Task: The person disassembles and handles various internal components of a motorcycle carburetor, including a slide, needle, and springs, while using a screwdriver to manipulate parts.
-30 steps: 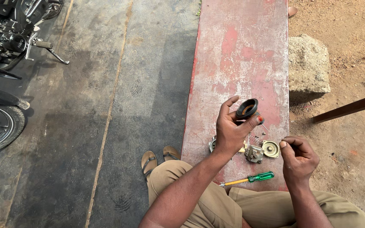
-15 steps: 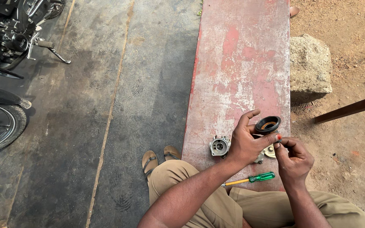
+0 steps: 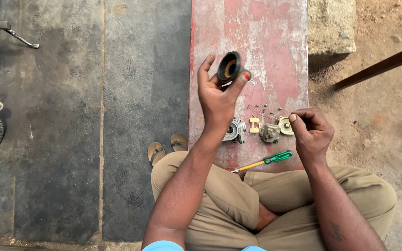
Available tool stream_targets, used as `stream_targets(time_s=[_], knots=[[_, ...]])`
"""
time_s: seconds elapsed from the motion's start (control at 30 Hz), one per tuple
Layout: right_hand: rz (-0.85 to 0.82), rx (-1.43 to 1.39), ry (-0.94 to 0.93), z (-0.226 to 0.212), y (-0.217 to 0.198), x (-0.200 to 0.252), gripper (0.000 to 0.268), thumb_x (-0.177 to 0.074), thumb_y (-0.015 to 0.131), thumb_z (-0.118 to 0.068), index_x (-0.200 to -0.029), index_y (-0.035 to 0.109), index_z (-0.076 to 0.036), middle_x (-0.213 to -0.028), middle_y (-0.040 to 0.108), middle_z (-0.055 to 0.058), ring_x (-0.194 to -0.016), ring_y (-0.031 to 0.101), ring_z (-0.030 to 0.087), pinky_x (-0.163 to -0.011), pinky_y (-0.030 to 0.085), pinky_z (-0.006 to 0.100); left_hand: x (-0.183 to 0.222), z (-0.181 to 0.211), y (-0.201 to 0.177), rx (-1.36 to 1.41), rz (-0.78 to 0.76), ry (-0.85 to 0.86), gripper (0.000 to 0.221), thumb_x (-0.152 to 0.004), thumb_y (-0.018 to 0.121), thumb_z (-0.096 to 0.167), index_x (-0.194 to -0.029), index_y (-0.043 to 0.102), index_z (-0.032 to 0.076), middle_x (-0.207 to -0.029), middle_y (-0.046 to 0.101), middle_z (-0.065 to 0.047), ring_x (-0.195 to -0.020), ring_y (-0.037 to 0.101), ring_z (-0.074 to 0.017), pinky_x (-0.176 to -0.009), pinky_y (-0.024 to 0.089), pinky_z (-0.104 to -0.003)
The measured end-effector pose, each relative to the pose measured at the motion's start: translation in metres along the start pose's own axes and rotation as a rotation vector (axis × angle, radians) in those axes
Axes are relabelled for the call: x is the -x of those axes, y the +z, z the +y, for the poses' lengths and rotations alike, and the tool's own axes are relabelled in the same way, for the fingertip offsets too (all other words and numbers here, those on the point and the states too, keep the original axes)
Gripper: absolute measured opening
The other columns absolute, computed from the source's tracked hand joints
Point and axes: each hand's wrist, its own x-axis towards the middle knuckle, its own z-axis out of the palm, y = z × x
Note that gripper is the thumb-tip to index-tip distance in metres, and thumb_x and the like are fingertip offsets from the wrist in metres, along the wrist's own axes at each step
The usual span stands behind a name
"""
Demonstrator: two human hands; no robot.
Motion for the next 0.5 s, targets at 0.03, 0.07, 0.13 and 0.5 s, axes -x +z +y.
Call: stream_targets(time_s=[0.03,0.07,0.13,0.5], knots=[[-0.008,0.008,-0.039,-0.002,0.001,0.002,0.008,-0.102,0.073,-0.002,-0.109,0.069,0.002,-0.095,0.069,0.002,-0.084,0.062,0.005,-0.073,0.05,0.019,0.003,0.004,0.005,-0.115,-0.062,-0.017,0.082,-0.09,0.081,0.007,-0.153,0.03,-0.002,-0.111,0.075,-0.018,-0.105,0.074,-0.0183,-0.093,0.062,-0.03],[-0.018,0.018,-0.083,-0.005,0.002,-0.001,0.011,-0.103,0.073,-0.002,-0.112,0.068,0.002,-0.098,0.07,0.003,-0.086,0.065,0.006,-0.076,0.053,0.019,0.005,0.006,0.011,-0.225,-0.123,-0.028,0.087,-0.088,0.082,0.006,-0.156,0.029,-0.001,-0.108,0.076,-0.017,-0.101,0.075,-0.0174,-0.089,0.061,-0.028],[-0.033,-0.014,-0.073,-0.007,0.003,-0.004,0.014,-0.103,0.072,-0.002,-0.115,0.067,0.001,-0.101,0.071,0.003,-0.09,0.066,0.007,-0.08,0.055,0.02,0.012,0.009,0.02,-0.36,-0.166,-0.07,0.088,-0.086,0.083,0.008,-0.157,0.03,0.002,-0.104,0.078,-0.015,-0.098,0.076,-0.0154,-0.085,0.061,-0.028],[-0.086,-0.045,-0.074,-0.006,-0.002,-0.005,0.02,-0.107,0.072,-0.001,-0.124,0.064,0.002,-0.109,0.071,0.006,-0.098,0.067,0.01,-0.088,0.057,0.022,0.026,-0.021,0.02,-0.631,-0.461,0.134,0.098,-0.088,0.086,0.011,-0.164,0.024,0.013,-0.122,0.075,-0.01,-0.116,0.074,-0.0242,-0.099,0.063,-0.035]])
